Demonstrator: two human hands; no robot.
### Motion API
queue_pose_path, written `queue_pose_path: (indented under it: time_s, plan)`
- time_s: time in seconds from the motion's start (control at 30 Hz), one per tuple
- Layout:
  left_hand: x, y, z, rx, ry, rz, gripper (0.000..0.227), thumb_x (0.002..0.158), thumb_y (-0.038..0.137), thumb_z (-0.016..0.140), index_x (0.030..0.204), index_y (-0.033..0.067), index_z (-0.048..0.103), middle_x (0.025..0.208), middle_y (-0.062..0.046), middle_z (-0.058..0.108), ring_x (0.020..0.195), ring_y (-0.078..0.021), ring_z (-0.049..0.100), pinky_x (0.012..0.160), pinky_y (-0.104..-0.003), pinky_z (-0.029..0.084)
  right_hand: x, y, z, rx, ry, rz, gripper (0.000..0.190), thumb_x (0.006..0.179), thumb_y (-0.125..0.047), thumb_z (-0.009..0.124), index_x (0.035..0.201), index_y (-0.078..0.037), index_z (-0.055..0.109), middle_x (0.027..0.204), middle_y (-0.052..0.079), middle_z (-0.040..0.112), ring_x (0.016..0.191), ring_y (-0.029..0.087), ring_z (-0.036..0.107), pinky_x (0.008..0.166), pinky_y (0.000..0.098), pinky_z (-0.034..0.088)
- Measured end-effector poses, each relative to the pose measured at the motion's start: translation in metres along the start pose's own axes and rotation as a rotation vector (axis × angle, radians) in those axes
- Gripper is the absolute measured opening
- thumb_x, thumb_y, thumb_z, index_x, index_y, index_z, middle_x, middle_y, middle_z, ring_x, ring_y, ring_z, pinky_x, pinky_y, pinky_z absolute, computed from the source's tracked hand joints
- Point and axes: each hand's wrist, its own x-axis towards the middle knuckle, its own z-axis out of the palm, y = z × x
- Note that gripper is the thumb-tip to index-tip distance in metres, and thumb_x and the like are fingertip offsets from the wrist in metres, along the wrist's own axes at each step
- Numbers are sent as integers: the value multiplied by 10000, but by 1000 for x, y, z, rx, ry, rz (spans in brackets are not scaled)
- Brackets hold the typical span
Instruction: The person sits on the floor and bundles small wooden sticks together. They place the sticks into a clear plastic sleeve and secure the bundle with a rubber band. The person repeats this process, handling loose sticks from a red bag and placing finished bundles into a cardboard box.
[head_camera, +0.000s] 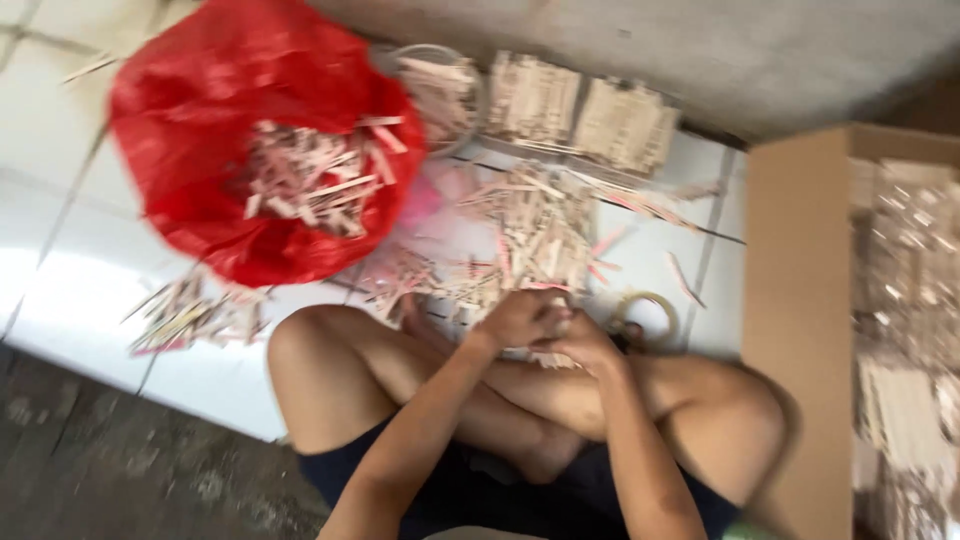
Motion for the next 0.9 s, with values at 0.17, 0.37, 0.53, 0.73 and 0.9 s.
queue_pose_path:
  time_s: [0.17,0.37,0.53,0.73,0.9]
  plan:
    - [-3,14,-9,-230,73,-82,270,1031,333,557,1199,171,692,845,-191,728,900,-419,713,828,-512,557,-11,-39,-7,-76,-55,-35,593,540,-61,1012,1051,65,739,1121,154,730,1105,276,636,1004,416,487]
    - [7,-14,-42,-136,188,-505,363,967,401,594,1117,97,723,1043,-234,737,1059,-430,698,910,-530,571,-13,-57,-5,-236,14,120,473,579,-174,989,982,-11,804,946,160,783,932,293,719,806,406,541]
    - [-13,-164,-92,604,256,-885,325,755,289,828,992,82,744,876,-164,741,889,-374,760,678,-491,634,-8,-37,-3,-368,21,208,453,577,-255,972,962,-68,821,899,137,782,891,294,744,756,386,537]
    - [-22,-132,-141,687,46,-639,223,914,232,702,1094,144,799,968,-114,778,976,-333,765,862,-429,607,-5,-25,-11,-281,41,144,508,624,-154,942,1076,20,790,1035,226,779,1002,369,741,838,419,556]
    - [-6,-207,-106,599,61,-673,173,839,309,803,923,160,779,794,-27,771,831,-254,781,815,-448,615,-9,-31,-11,-291,53,137,513,630,-158,944,1079,33,787,1046,224,777,1016,362,737,846,427,567]
